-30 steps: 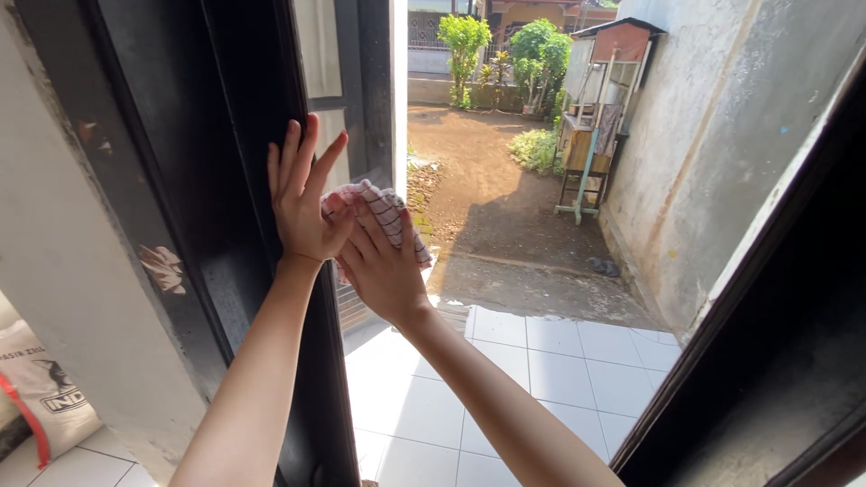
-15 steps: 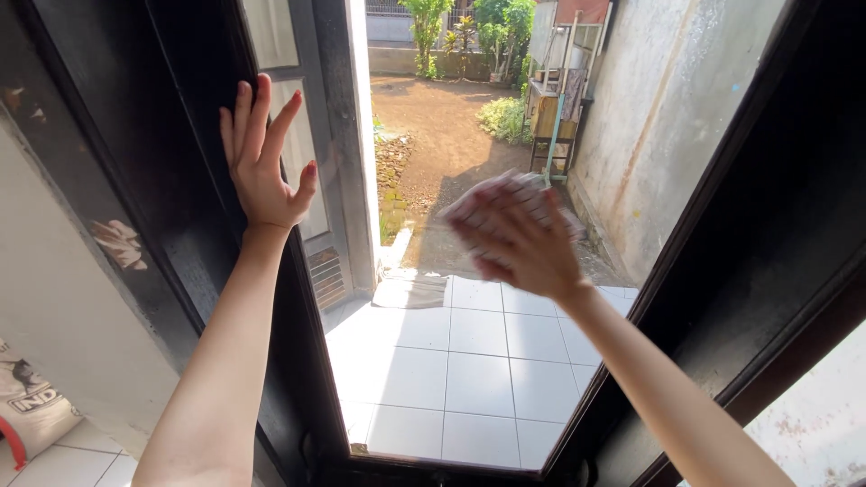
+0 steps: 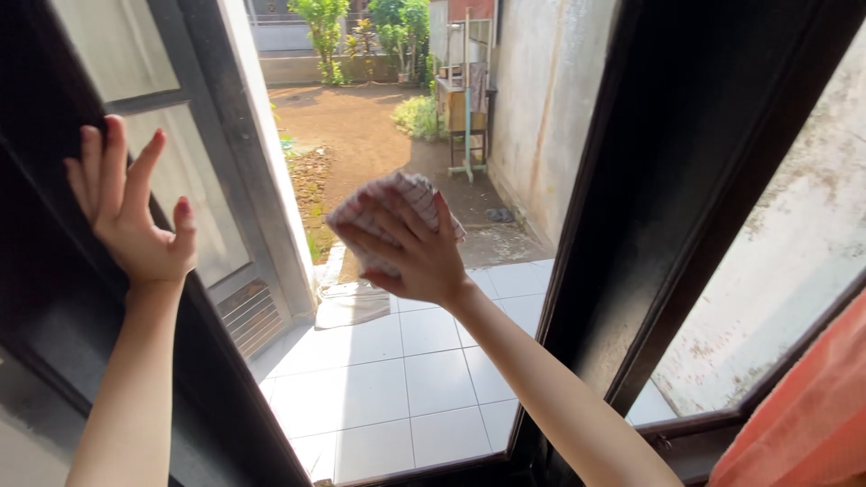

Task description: The person is cleaning the window pane using a cleaning spray and a cloth.

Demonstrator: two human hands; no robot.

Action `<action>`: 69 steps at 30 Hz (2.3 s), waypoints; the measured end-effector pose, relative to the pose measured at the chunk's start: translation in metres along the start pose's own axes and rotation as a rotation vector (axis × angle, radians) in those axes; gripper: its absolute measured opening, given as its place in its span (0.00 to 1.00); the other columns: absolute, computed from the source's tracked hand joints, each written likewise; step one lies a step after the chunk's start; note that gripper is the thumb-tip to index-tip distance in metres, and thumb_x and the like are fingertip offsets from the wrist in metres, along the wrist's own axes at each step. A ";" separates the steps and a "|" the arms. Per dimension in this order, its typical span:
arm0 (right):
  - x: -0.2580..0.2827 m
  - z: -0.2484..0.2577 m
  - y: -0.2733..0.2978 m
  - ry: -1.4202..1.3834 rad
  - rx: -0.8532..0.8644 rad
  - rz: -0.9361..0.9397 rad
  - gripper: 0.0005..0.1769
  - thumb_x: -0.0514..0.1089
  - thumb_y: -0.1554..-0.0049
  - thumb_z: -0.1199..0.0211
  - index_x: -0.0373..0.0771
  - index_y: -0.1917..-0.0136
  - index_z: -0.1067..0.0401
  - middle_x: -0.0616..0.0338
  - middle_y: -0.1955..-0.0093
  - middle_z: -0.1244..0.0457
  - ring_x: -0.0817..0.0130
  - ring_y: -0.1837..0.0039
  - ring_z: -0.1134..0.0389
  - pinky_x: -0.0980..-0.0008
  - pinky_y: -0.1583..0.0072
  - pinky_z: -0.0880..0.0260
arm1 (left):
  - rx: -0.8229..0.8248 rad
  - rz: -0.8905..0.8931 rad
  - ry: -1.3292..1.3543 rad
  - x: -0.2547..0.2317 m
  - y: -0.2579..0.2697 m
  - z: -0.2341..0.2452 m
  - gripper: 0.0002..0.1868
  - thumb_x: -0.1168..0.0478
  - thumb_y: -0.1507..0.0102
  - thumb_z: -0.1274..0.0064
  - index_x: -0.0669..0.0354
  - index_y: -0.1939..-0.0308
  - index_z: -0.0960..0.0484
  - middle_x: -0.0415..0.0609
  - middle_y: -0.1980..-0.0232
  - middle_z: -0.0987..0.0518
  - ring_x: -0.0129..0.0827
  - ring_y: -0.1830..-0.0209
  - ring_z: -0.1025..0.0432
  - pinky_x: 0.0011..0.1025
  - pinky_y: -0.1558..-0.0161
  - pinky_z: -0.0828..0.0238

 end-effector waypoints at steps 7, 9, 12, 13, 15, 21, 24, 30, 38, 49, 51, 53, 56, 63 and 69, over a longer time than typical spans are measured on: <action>-0.086 0.017 0.137 0.172 0.153 0.136 0.31 0.74 0.37 0.48 0.80 0.21 0.43 0.71 0.15 0.52 0.66 0.14 0.56 0.40 0.18 0.80 | -0.001 0.013 0.049 -0.017 -0.010 0.009 0.37 0.39 0.27 0.64 0.65 0.29 0.22 0.68 0.21 0.36 0.65 0.18 0.49 0.63 0.23 0.66; -0.107 0.021 0.155 0.101 0.299 -0.056 0.31 0.63 0.41 0.38 0.74 0.25 0.37 0.66 0.17 0.49 0.59 0.15 0.55 0.36 0.21 0.72 | 0.012 0.028 0.052 -0.023 -0.011 0.012 0.36 0.40 0.29 0.63 0.68 0.32 0.23 0.70 0.24 0.36 0.67 0.22 0.48 0.63 0.26 0.62; -0.114 0.037 0.125 0.115 0.296 -0.166 0.32 0.47 0.43 0.34 0.71 0.28 0.31 0.62 0.18 0.48 0.57 0.16 0.54 0.33 0.20 0.64 | 0.052 0.128 0.145 -0.021 -0.013 0.010 0.34 0.41 0.29 0.63 0.66 0.33 0.25 0.69 0.24 0.38 0.62 0.24 0.43 0.59 0.26 0.51; -0.110 0.043 0.115 0.125 0.307 -0.174 0.32 0.47 0.43 0.34 0.71 0.28 0.31 0.62 0.18 0.48 0.57 0.16 0.54 0.33 0.20 0.64 | 0.058 0.130 0.161 -0.024 -0.011 0.006 0.34 0.41 0.29 0.63 0.66 0.33 0.25 0.69 0.24 0.38 0.62 0.24 0.43 0.59 0.26 0.51; -0.112 0.063 0.095 -0.019 0.170 -0.312 0.33 0.33 0.40 0.37 0.63 0.27 0.31 0.58 0.16 0.49 0.52 0.14 0.54 0.38 0.17 0.56 | -0.004 0.257 0.309 -0.028 -0.008 -0.002 0.28 0.47 0.28 0.66 0.64 0.34 0.29 0.64 0.27 0.34 0.53 0.25 0.37 0.57 0.24 0.44; -0.112 0.091 0.083 -0.048 0.230 -0.335 0.35 0.31 0.40 0.34 0.68 0.28 0.28 0.67 0.18 0.46 0.63 0.15 0.48 0.55 0.22 0.40 | -0.296 0.227 0.474 -0.149 0.006 -0.055 0.24 0.59 0.29 0.66 0.69 0.33 0.30 0.65 0.32 0.29 0.54 0.24 0.41 0.53 0.20 0.52; -0.110 0.145 0.054 -0.126 0.176 -0.349 0.34 0.32 0.42 0.31 0.63 0.29 0.29 0.57 0.17 0.47 0.57 0.17 0.46 0.55 0.24 0.37 | -0.097 0.510 1.050 -0.219 0.049 -0.118 0.23 0.50 0.25 0.58 0.63 0.33 0.31 0.56 0.33 0.25 0.44 0.26 0.31 0.46 0.22 0.37; -0.134 0.241 0.073 -0.219 0.135 -0.376 0.39 0.33 0.49 0.28 0.52 0.27 0.33 0.49 0.20 0.48 0.44 0.21 0.41 0.55 0.25 0.31 | 0.446 0.685 1.572 -0.386 0.040 -0.154 0.37 0.41 0.34 0.58 0.54 0.25 0.36 0.50 0.30 0.26 0.38 0.32 0.28 0.41 0.34 0.29; -0.190 0.315 0.145 -0.038 0.104 -0.270 0.38 0.39 0.51 0.27 0.46 0.28 0.35 0.50 0.20 0.47 0.43 0.20 0.44 0.49 0.23 0.35 | 0.608 0.377 1.847 -0.531 0.022 -0.199 0.35 0.60 0.36 0.40 0.63 0.28 0.38 0.53 0.33 0.27 0.36 0.32 0.30 0.40 0.30 0.34; -0.256 0.338 0.228 -0.157 0.563 -0.524 0.60 0.53 0.52 0.27 0.39 0.18 0.59 0.44 0.16 0.58 0.41 0.16 0.60 0.29 0.25 0.61 | 0.693 0.974 1.908 -0.611 0.081 -0.314 0.20 0.56 0.30 0.51 0.66 0.39 0.25 0.46 0.47 0.18 0.25 0.50 0.23 0.28 0.50 0.23; -0.258 0.332 0.252 -0.115 0.577 -0.509 0.59 0.59 0.50 0.29 0.46 0.17 0.59 0.44 0.14 0.62 0.41 0.15 0.61 0.25 0.26 0.61 | 0.712 0.907 1.839 -0.613 0.097 -0.322 0.18 0.57 0.30 0.52 0.65 0.40 0.24 0.48 0.48 0.17 0.27 0.51 0.22 0.29 0.51 0.22; -0.258 0.329 0.261 -0.104 0.605 -0.541 0.59 0.62 0.50 0.29 0.48 0.17 0.58 0.45 0.15 0.62 0.41 0.17 0.60 0.25 0.27 0.60 | 0.713 0.915 1.834 -0.611 0.104 -0.328 0.17 0.57 0.29 0.52 0.66 0.41 0.24 0.48 0.49 0.17 0.28 0.52 0.21 0.30 0.51 0.21; -0.255 0.332 0.264 -0.118 0.637 -0.612 0.58 0.63 0.50 0.29 0.49 0.17 0.58 0.46 0.15 0.62 0.43 0.19 0.55 0.27 0.26 0.58 | 0.705 0.912 1.818 -0.611 0.103 -0.324 0.16 0.59 0.28 0.53 0.66 0.41 0.24 0.49 0.48 0.17 0.29 0.50 0.22 0.30 0.48 0.22; -0.236 0.345 0.284 -0.225 0.550 -0.695 0.60 0.55 0.50 0.27 0.41 0.17 0.59 0.49 0.18 0.52 0.45 0.21 0.47 0.47 0.25 0.45 | 0.747 0.893 1.924 -0.620 0.121 -0.305 0.28 0.63 0.29 0.56 0.54 0.25 0.45 0.51 0.35 0.28 0.32 0.36 0.32 0.33 0.36 0.32; -0.204 0.361 0.291 -0.178 0.639 -0.798 0.58 0.44 0.57 0.25 0.45 0.19 0.51 0.49 0.17 0.54 0.48 0.22 0.46 0.52 0.27 0.42 | 0.864 0.949 1.992 -0.629 0.160 -0.286 0.31 0.64 0.30 0.58 0.52 0.24 0.49 0.49 0.33 0.30 0.30 0.33 0.34 0.31 0.34 0.34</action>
Point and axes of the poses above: each hand's wrist, its own y-axis away from the middle knuckle, its own z-axis out of the back of the hand, x = y × z, the point moved 4 cm from there along -y, towards the middle knuckle
